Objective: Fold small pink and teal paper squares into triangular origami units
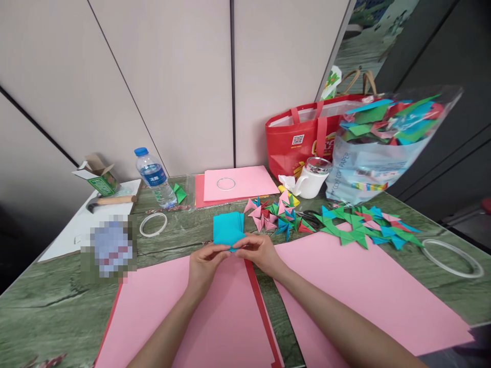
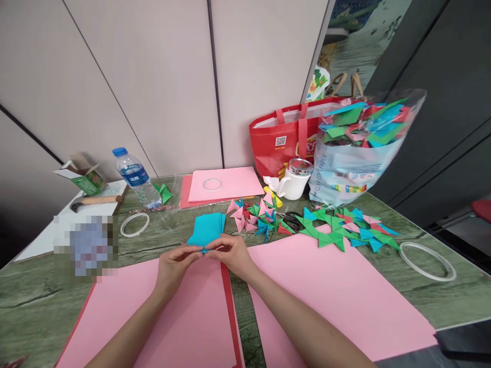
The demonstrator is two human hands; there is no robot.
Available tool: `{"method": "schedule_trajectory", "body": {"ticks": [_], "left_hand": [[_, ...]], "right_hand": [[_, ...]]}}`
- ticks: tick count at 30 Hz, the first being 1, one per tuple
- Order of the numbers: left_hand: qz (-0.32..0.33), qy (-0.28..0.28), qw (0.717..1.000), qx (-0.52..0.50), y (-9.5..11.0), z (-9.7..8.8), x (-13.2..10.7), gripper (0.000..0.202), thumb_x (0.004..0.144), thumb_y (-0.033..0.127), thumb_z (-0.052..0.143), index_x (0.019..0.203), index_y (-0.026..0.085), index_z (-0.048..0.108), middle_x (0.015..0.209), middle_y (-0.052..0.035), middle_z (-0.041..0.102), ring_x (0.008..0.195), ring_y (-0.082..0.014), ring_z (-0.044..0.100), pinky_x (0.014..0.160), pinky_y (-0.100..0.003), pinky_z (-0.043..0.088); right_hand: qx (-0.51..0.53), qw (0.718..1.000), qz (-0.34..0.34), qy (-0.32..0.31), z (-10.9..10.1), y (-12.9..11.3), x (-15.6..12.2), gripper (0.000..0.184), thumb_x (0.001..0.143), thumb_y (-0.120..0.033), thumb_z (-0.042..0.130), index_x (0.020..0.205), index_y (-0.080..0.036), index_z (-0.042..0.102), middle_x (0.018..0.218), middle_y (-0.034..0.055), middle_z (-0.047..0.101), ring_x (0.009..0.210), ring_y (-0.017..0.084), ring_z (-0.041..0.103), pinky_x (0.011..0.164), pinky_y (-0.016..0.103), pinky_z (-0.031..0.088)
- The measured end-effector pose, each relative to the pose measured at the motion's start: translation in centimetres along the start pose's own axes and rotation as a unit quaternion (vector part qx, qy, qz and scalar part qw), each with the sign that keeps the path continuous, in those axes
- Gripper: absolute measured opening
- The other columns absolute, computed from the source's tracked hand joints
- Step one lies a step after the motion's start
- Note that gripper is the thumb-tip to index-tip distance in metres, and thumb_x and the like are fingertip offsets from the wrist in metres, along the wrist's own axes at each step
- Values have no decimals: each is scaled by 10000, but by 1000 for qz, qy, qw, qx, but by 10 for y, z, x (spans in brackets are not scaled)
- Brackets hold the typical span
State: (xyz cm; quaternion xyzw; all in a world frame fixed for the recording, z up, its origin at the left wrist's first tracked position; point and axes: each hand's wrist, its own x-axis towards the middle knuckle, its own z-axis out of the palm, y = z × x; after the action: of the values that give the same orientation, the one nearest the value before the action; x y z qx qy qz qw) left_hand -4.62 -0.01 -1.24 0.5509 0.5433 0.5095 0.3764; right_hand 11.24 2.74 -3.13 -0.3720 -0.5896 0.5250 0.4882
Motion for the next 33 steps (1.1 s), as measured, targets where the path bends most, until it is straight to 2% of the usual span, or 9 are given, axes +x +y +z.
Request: {"method": "schedule_trajectory", "body": {"ticks": [7,10,12,14,16,18,23,27,33], "left_hand": [[-40,4,999,3,2,2,-2,101,602,263,705,653,177,702,669,-27,695,652,-182,629,625,-261,487],[-62,5,998,-27,5,4,-3,334,609,274,705,925,173,674,625,4,670,627,-167,631,597,-244,482],[-73,-3,995,-73,7,5,-3,608,620,265,701,1193,189,512,594,37,652,630,-156,636,613,-245,491],[-89,-9,989,-115,8,6,-2,764,615,254,706,1298,182,373,586,50,648,647,-156,642,653,-266,507],[-113,-12,984,-140,7,7,-1,747,599,259,715,1273,148,411,597,37,656,652,-166,647,682,-298,523],[-133,-9,978,-159,5,7,-1,676,580,268,726,1198,119,496,618,18,667,649,-182,652,691,-335,537],[-160,7,971,-179,2,9,0,560,534,282,753,1042,104,595,647,-14,695,628,-207,661,680,-377,551],[-153,-16,974,-167,4,8,-1,375,562,314,736,865,115,639,677,-44,709,653,-226,669,652,-357,553],[-141,-41,978,-151,5,8,-2,310,605,346,707,812,131,626,730,-57,716,664,-231,674,629,-343,555]], "right_hand": [[88,995,55,9,7,-6,-2,161,645,-298,678,652,-159,598,610,-18,583,514,98,539,515,228,454],[86,994,61,23,9,-5,-3,194,638,-304,682,670,-163,552,598,-27,563,509,96,537,501,220,450],[86,994,61,33,10,-4,-3,229,624,-290,694,726,-172,526,575,-41,547,499,96,531,489,216,445],[101,992,62,48,10,-2,-3,333,605,-279,707,843,-190,492,571,-57,541,488,99,526,475,218,444],[110,990,65,56,11,-1,-3,462,600,-281,713,973,-206,451,585,-63,544,484,104,524,472,227,449],[97,992,66,51,11,0,-3,478,604,-300,710,1001,-196,466,580,-59,543,482,109,526,478,235,451],[64,996,62,29,11,1,-4,275,630,-360,683,775,-167,551,594,-24,559,524,127,545,495,242,454],[53,996,61,33,10,0,-4,247,638,-370,673,722,-171,553,573,-33,544,496,114,523,475,229,437],[40,995,70,50,11,-1,-3,285,626,-397,675,752,-173,552,536,-40,518,456,113,511,439,226,409]]}}
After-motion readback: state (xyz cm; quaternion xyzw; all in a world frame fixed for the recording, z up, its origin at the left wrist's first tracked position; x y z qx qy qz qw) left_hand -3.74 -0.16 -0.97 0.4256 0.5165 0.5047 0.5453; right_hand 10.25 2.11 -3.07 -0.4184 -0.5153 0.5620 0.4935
